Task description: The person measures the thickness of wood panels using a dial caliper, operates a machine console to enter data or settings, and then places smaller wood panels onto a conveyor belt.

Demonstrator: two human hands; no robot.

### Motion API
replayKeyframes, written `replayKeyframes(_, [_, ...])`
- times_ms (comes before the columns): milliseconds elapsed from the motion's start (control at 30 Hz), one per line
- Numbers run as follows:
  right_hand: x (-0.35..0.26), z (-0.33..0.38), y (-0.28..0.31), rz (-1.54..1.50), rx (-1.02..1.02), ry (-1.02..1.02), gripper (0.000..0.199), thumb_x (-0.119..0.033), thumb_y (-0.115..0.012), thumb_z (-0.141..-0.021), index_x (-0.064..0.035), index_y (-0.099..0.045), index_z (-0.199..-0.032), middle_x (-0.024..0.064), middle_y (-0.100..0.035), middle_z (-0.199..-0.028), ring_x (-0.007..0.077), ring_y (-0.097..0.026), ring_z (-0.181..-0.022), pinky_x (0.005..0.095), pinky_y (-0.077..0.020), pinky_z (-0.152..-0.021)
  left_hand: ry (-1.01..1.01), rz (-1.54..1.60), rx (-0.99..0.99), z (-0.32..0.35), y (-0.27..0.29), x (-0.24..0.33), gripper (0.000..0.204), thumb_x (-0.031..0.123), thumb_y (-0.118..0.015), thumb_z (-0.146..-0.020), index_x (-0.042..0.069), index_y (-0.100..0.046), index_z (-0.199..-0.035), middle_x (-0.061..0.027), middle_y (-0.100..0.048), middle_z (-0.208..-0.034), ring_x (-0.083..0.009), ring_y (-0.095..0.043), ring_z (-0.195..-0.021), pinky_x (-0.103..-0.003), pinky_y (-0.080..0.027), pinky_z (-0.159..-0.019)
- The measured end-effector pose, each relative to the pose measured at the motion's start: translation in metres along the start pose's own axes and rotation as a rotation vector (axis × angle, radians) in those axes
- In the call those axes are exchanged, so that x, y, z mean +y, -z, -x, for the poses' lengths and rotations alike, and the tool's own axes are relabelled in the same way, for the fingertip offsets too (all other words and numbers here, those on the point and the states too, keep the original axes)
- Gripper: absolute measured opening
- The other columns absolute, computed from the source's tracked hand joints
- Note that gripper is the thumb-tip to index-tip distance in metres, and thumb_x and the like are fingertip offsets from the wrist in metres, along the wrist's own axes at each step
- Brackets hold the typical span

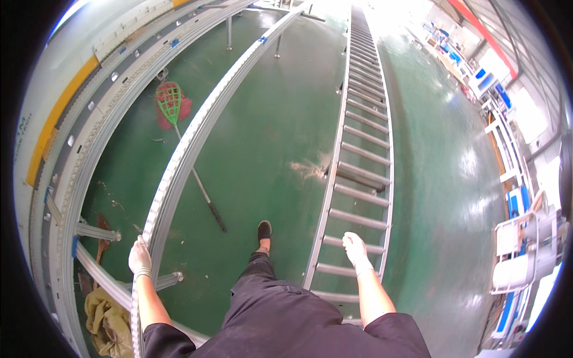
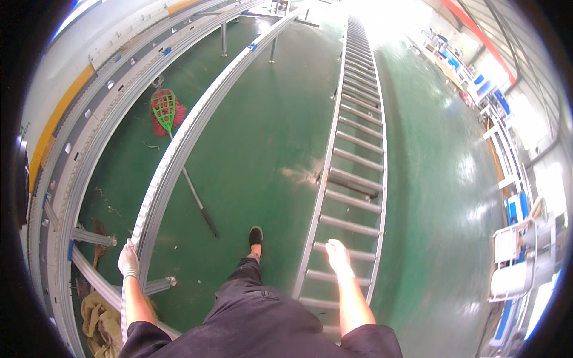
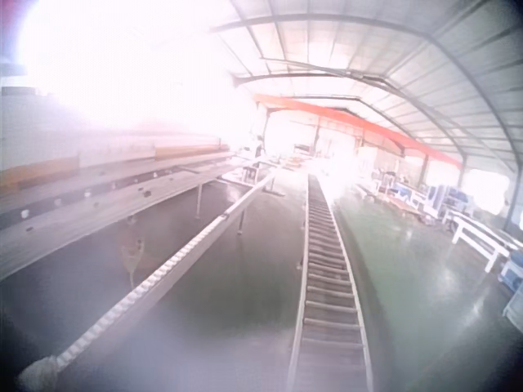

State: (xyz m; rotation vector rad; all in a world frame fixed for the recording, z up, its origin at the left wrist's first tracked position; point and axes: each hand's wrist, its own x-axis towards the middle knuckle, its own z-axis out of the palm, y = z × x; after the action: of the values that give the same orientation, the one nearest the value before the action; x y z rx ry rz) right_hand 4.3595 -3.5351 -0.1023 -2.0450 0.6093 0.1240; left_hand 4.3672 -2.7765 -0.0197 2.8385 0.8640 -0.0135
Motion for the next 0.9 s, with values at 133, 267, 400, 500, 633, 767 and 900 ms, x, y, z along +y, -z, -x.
replayKeyframes(133, [-0.034, -0.087, 0.000, 0.417, -0.278, 0.398, 0.013, -0.015, -0.059, -0.086, -0.0061, -0.058, -0.077, 0.0096, -0.058, -0.076, 0.0230, -0.058, -0.073, 0.0414, -0.0461, -0.067, 0.006, -0.010, -0.077, -0.117, -0.014, 0.160, 0.061, 0.050, -0.027, -0.109, 0.005, -0.068, -0.105, -0.0216, -0.070, -0.105, -0.0427, -0.065, -0.099, -0.052, -0.050, -0.086])
replayKeyframes(267, [-0.022, -0.141, -0.001, 0.463, -0.382, 0.030, 0.043, -0.043, -0.066, -0.095, -0.0079, -0.071, -0.119, 0.0162, -0.073, -0.116, 0.0362, -0.067, -0.105, 0.0409, -0.0528, -0.090, -0.080, 0.137, -0.039, -0.238, -0.030, 0.327, 0.063, 0.053, -0.028, -0.108, 0.004, -0.067, -0.099, -0.0242, -0.070, -0.103, -0.0443, -0.065, -0.099, -0.054, -0.050, -0.086])
replayKeyframes(400, [0.075, -0.221, -0.002, 0.156, -0.232, -0.376, 0.042, -0.042, -0.064, -0.094, -0.0085, -0.071, -0.118, 0.0153, -0.076, -0.106, 0.0349, -0.072, -0.089, 0.0441, -0.0555, -0.079, -0.163, 0.131, 0.021, -0.355, -0.056, 0.477, 0.062, 0.051, -0.029, -0.108, 0.003, -0.067, -0.097, -0.0258, -0.070, -0.098, -0.0466, -0.066, -0.094, -0.055, -0.051, -0.084])
replayKeyframes(500, [0.086, -0.298, -0.004, 0.606, -0.465, -0.354, 0.030, -0.034, -0.054, -0.100, -0.0118, -0.074, -0.097, 0.0131, -0.075, -0.096, 0.0280, -0.073, -0.092, 0.0414, -0.0574, -0.081, -0.209, 0.098, 0.079, -0.438, -0.066, 0.591, 0.060, 0.049, -0.029, -0.108, 0.003, -0.067, -0.098, -0.0243, -0.071, -0.098, -0.0444, -0.067, -0.094, -0.053, -0.052, -0.082])
replayKeyframes(633, [0.054, -0.442, 0.030, 1.103, -0.905, 0.173, 0.037, -0.033, -0.046, -0.103, -0.0117, -0.075, -0.109, 0.0158, -0.074, -0.113, 0.0334, -0.069, -0.111, 0.0452, -0.0550, -0.095, -0.195, 0.031, 0.155, -0.529, -0.108, 0.696, 0.056, 0.044, -0.028, -0.109, 0.006, -0.070, -0.106, -0.0210, -0.072, -0.100, -0.0424, -0.068, -0.095, -0.051, -0.053, -0.083])
replayKeyframes(767, [-0.092, -0.664, 0.070, 0.502, -0.273, -0.350, 0.033, -0.037, -0.063, -0.096, -0.0077, -0.075, -0.086, 0.0095, -0.075, -0.085, 0.0250, -0.068, -0.078, 0.0412, -0.0512, -0.073, -0.003, 0.034, 0.056, -0.608, -0.116, 0.790, 0.056, 0.041, -0.026, -0.108, 0.007, -0.069, -0.115, -0.0208, -0.072, -0.108, -0.0425, -0.068, -0.099, -0.052, -0.053, -0.086])
replayKeyframes(900, [-0.173, -0.934, 0.097, 0.072, -0.117, -0.115, 0.023, -0.019, -0.068, -0.096, -0.0028, -0.070, -0.113, 0.0075, -0.071, -0.097, 0.0192, -0.066, -0.082, 0.0324, -0.0542, -0.074, 0.097, -0.020, -0.044, -0.642, -0.085, 0.895, 0.038, 0.035, -0.044, -0.102, 0.011, -0.073, -0.107, -0.0183, -0.073, -0.104, -0.0403, -0.071, -0.094, -0.052, -0.054, -0.081])
